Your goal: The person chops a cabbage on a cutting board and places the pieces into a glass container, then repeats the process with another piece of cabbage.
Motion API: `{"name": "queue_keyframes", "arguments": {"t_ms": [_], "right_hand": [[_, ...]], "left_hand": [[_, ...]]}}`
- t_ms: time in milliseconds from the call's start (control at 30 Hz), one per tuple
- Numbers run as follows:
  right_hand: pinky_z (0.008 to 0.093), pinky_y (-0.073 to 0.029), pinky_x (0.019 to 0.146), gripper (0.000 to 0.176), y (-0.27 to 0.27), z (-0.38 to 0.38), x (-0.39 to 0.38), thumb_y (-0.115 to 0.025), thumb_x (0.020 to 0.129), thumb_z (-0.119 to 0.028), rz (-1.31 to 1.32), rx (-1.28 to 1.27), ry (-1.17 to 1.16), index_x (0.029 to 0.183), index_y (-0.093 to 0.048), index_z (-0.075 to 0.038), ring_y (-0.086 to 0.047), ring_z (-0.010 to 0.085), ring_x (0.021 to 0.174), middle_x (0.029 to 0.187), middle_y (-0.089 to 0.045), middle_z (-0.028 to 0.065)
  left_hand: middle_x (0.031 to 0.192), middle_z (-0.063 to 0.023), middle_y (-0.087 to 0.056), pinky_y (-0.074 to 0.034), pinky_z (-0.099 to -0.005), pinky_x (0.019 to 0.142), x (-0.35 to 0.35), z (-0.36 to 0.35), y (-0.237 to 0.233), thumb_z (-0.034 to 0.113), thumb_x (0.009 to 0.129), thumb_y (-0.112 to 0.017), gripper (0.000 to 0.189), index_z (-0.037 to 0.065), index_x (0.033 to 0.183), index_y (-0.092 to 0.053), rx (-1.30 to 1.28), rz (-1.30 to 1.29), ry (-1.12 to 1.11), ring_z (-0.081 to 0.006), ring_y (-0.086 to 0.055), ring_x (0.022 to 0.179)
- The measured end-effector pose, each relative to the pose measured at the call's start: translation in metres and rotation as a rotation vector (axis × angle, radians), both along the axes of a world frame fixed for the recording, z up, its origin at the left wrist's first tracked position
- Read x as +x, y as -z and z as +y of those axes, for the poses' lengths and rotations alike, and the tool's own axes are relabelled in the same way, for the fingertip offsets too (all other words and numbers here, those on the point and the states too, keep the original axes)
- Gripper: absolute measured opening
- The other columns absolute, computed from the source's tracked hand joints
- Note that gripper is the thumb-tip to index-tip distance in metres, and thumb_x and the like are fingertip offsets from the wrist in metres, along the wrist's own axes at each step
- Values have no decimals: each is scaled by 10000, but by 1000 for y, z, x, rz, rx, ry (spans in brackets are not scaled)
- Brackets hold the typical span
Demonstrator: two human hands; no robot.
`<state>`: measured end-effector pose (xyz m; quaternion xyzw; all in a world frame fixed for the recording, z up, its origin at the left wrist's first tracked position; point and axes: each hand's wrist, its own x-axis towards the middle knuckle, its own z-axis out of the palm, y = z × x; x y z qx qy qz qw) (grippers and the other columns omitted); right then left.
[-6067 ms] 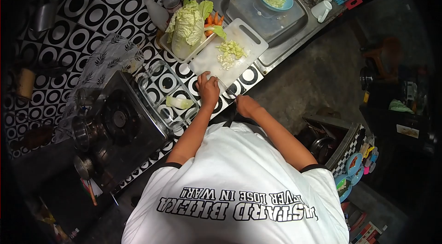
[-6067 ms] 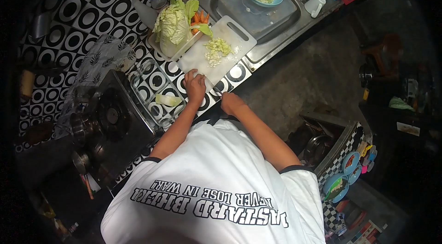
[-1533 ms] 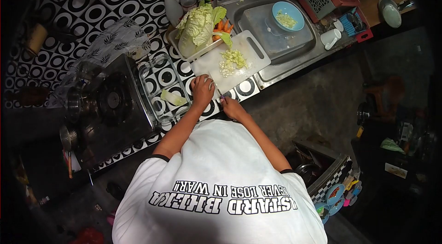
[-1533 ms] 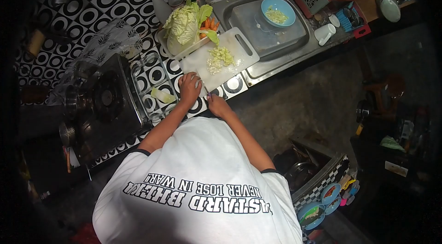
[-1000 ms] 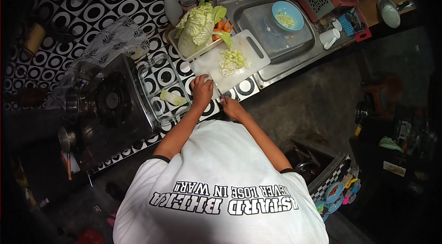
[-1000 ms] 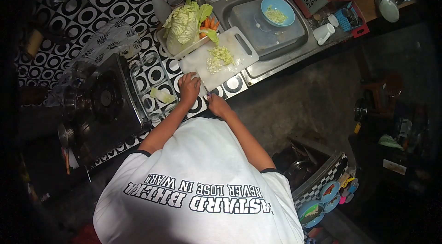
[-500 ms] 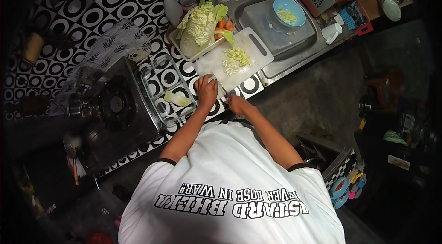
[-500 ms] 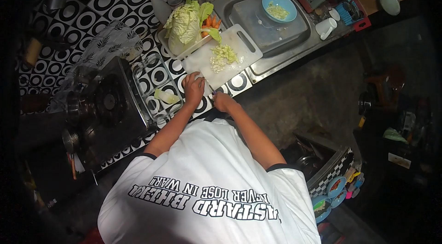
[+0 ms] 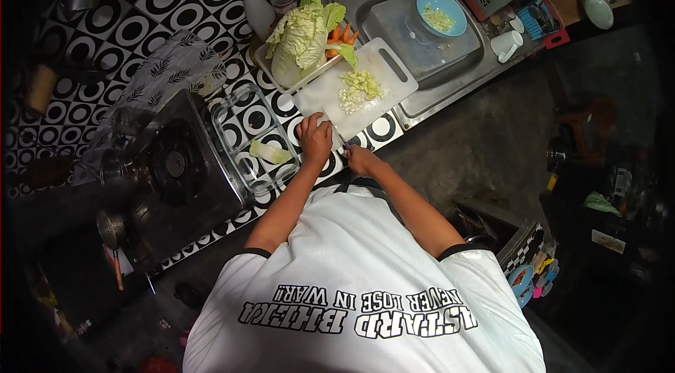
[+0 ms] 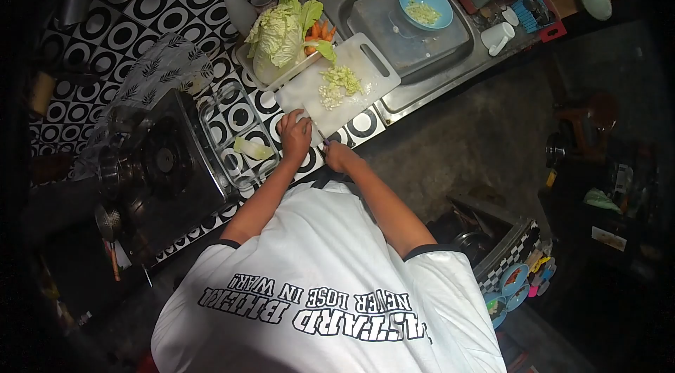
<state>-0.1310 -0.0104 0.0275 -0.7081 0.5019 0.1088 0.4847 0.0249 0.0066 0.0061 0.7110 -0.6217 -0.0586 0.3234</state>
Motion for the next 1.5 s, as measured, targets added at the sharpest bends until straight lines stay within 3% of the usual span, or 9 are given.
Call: {"name": "queue_keyframes", "arguments": {"t_ms": [367, 767, 1500], "right_hand": [[487, -475, 889, 427, 9, 1, 4, -410, 996, -297, 63, 50, 13, 1053, -609, 77, -602, 435, 1044, 1059, -627, 316], [472, -483, 895, 417, 5, 2, 8, -432, 980, -283, 85, 32, -35, 1072, -630, 71, -618, 423, 1026, 1058, -637, 302], [496, -468, 855, 442, -12, 40, -18, -426, 996, -315, 42, 14, 74, 963, -632, 74, -604, 450, 991, 993, -634, 313]], "left_hand": [[1116, -52, -602, -354, -417, 918, 2, -1, 4, 77, 744, -695, 42, 59, 782, -690, -28, 23, -3, -269, -522, 1046], [1111, -50, -608, -359, -412, 917, 2, 0, 3, 94, 745, -709, 71, 70, 811, -696, -23, 40, -22, -263, -533, 1057], [1099, -58, -586, -361, -431, 933, -2, 0, 4, 89, 775, -693, 56, 71, 828, -692, -54, -7, -22, -263, -528, 1056]]}}
